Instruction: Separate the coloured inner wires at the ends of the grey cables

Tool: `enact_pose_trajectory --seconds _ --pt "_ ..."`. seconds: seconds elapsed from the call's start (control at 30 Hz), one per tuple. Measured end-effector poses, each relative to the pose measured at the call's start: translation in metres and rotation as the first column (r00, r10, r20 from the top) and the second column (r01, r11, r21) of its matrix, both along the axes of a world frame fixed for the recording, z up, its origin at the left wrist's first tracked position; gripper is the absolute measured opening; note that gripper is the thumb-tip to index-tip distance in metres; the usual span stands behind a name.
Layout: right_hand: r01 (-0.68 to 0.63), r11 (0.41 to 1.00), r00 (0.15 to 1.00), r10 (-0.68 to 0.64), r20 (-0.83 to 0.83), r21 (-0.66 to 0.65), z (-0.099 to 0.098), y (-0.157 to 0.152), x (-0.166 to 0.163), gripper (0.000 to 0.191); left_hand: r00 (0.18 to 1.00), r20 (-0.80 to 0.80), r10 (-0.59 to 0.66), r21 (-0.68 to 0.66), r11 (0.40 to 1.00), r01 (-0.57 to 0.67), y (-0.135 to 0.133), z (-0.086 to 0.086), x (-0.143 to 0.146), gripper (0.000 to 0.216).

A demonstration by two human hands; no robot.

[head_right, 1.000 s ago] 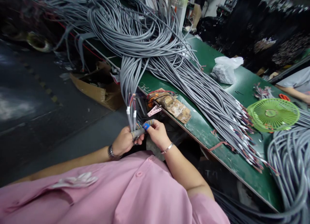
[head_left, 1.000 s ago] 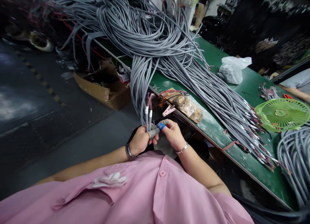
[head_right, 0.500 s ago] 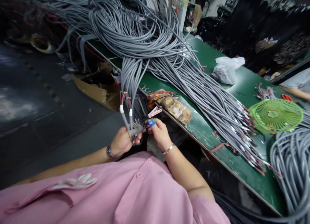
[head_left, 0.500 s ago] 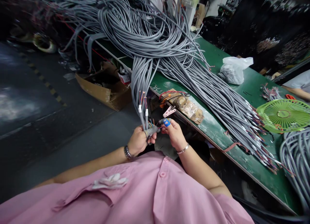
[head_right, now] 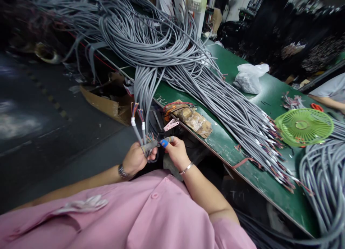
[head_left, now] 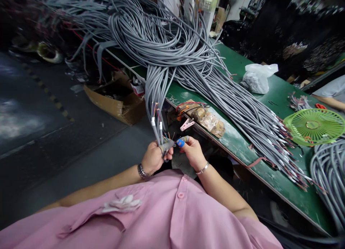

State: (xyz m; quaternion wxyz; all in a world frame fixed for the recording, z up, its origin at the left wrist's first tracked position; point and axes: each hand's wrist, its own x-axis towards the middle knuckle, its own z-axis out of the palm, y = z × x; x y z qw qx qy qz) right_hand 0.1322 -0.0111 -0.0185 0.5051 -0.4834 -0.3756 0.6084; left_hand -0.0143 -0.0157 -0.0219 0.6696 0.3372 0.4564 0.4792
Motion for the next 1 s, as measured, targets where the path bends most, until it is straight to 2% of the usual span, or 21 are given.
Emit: enact_pose_trajectory --seconds 0.23,0.33,0.47,0.57,0.7,0.83,1.0 --pt "-0.011 0.999 1.0 0.01 0.023 0.043 -0.003 -0.006 0.003 0.029 0.996 0.074 0.042 -0.008 0.999 -0.041 0.008 0.006 0.0 0.019" --pt "-0.021 0.999 0.998 0.024 -0.055 0.038 -0.004 -0.002 0.011 0.031 0.997 0.049 -0.059 -0.006 0.998 0.06 0.013 0.012 -0.007 0.021" --pt "0.021 0.999 0.974 -0.031 -0.222 -0.05 -0.001 0.013 0.024 0.047 0.964 0.002 -0.267 -0.021 0.963 0.267 0.022 0.023 -0.016 0.027" --pt "-0.046 0.996 0.963 0.024 -0.269 -0.074 0.006 0.028 0.026 0.055 0.944 0.014 -0.329 -0.011 0.944 0.329 0.031 0.028 -0.017 0.027" --pt "-0.102 0.994 0.948 0.089 -0.306 -0.029 0.012 0.043 0.02 0.051 0.921 0.115 -0.373 0.005 0.927 0.375 0.044 0.026 -0.015 0.024" --pt "-0.063 0.997 0.922 0.037 -0.386 -0.054 0.011 0.048 0.015 0.047 0.89 0.189 -0.415 -0.036 0.903 0.429 0.053 0.021 -0.012 0.02" --pt "0.076 0.994 0.89 -0.101 -0.444 -0.075 0.011 0.05 0.008 0.036 0.883 0.199 -0.426 -0.057 0.894 0.445 0.056 0.021 -0.008 0.023"
